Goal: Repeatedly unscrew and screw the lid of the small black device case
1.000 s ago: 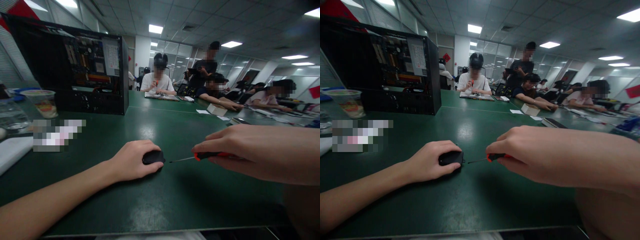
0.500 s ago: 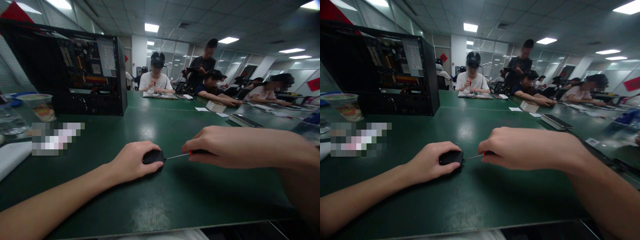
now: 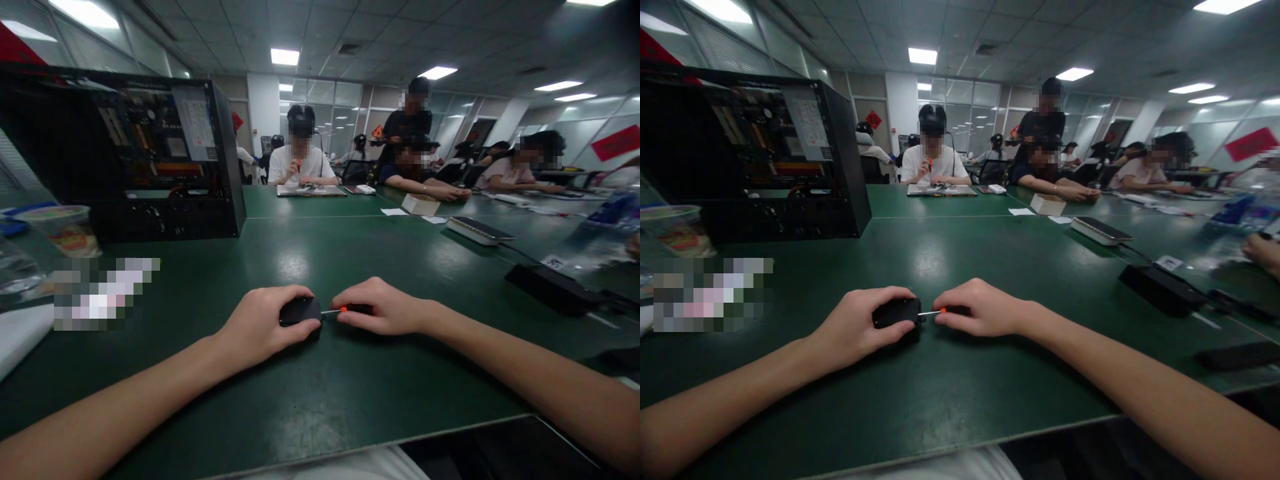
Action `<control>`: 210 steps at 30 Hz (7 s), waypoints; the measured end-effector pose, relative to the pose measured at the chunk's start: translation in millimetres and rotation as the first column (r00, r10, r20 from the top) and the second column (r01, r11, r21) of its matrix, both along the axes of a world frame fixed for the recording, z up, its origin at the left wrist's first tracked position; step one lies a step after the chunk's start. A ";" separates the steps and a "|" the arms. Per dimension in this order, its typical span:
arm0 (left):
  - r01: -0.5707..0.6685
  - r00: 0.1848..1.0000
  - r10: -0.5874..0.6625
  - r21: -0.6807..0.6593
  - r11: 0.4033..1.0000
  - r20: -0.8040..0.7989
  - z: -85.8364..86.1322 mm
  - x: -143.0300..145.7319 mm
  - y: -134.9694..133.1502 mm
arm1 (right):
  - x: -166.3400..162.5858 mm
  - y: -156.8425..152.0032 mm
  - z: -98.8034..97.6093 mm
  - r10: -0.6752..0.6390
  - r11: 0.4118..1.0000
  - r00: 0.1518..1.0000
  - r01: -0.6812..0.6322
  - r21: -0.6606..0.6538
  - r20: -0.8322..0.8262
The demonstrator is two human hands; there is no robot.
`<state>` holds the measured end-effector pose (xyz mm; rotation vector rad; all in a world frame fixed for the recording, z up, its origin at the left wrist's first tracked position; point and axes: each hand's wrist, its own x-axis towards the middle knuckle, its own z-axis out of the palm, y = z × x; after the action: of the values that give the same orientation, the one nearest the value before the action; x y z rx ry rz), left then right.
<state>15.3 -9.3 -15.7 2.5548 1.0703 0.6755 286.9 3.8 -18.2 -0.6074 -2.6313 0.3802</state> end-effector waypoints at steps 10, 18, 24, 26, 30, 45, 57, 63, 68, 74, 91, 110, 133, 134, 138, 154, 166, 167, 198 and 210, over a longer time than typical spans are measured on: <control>0.116 0.990 -0.115 -0.014 0.993 0.075 5.3 -7.8 3.1 | -6.5 -6.5 -5.1 -0.023 0.997 0.999 0.025 0.071 -0.025; 0.123 0.992 -0.121 -0.077 0.989 0.029 13.5 -18.5 11.0 | 11.1 1.2 2.9 -0.097 0.972 0.993 0.081 0.220 0.065; 0.108 0.989 -0.096 -0.101 0.989 0.114 2.7 -8.1 3.1 | 1.8 -3.9 -1.1 -0.134 0.921 0.988 0.095 0.379 0.078; 0.098 0.988 -0.083 -0.112 0.989 0.133 1.0 -6.9 0.8 | -2.2 -5.5 -2.6 -0.146 0.925 0.985 0.104 0.366 0.089; 0.122 0.986 -0.105 -0.127 0.984 0.131 4.3 -9.7 0.7 | -5.2 -6.0 -2.6 -0.136 0.954 0.982 0.094 0.284 0.132; 0.119 0.982 -0.084 -0.212 0.970 0.167 4.5 -14.0 8.9 | -6.8 -1.6 -7.0 -0.112 0.960 0.985 0.072 0.271 0.134; 0.126 0.983 -0.093 -0.214 0.969 0.160 4.6 -18.2 11.9 | 19.3 9.5 6.6 -0.077 0.897 0.972 -0.029 0.440 0.220; 0.084 0.987 -0.050 -0.228 0.970 0.151 3.0 -17.1 11.2 | 9.8 -1.2 18.0 -0.138 0.843 0.962 -0.011 0.538 0.235; 0.060 0.987 -0.022 -0.238 0.969 0.159 3.1 -15.5 10.8 | 2.3 -2.7 11.6 -0.149 0.858 0.963 0.013 0.514 0.225; 0.054 0.979 0.001 -0.264 0.963 0.204 0.6 -13.8 9.8 | -0.4 1.2 3.7 -0.120 0.915 0.976 0.036 0.403 0.184; 0.156 0.981 -0.129 -0.191 0.969 0.147 1.3 -11.2 10.1 | 15.2 -8.0 28.9 -0.063 0.922 0.967 -0.038 0.385 0.246; 0.138 0.977 -0.101 -0.196 0.971 0.186 -3.1 -9.1 8.6 | 0.0 -16.8 4.3 -0.113 0.937 0.970 0.032 0.347 0.216; 0.120 0.975 -0.084 -0.172 0.978 0.205 -0.5 -8.9 7.8 | -1.6 -9.1 -6.6 -0.027 0.990 0.997 0.017 0.142 0.071; 0.128 0.975 -0.095 -0.161 0.979 0.201 -0.1 -9.2 7.6 | 2.0 -7.2 -2.5 -0.017 0.986 0.995 0.000 0.164 0.100; 0.141 0.972 -0.112 -0.130 0.982 0.206 3.3 -10.1 5.8 | 22.3 3.1 10.9 -0.058 0.971 0.977 0.007 0.239 0.205; -0.213 0.933 0.295 -0.344 0.915 0.207 5.1 -28.8 39.8 | 2.0 2.7 -2.8 -0.299 0.949 0.923 0.262 0.175 0.242; -0.143 0.990 0.144 0.064 0.988 -0.003 -2.0 -42.8 50.0 | -20.6 -22.2 5.2 -0.187 0.979 0.982 0.187 0.076 -0.008; -0.140 0.990 0.141 0.057 0.988 -0.016 -2.7 -44.5 47.8 | -26.4 -26.1 5.7 -0.189 0.979 0.982 0.189 0.075 -0.005; 0.131 0.991 -0.121 -0.197 0.972 0.062 1.1 -44.6 11.9 | 281.2 66.2 17.8 -0.962 -0.190 -0.211 0.973 0.131 0.174; -0.006 0.942 0.180 -0.522 0.853 0.283 3.7 -33.4 8.1 | 205.4 64.1 43.4 -0.987 0.133 0.143 0.982 0.131 -0.072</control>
<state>-18.1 -1.2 -11.9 1.8671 1.0879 0.6882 492.3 67.9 25.2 -2.0994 -1.5862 -0.2851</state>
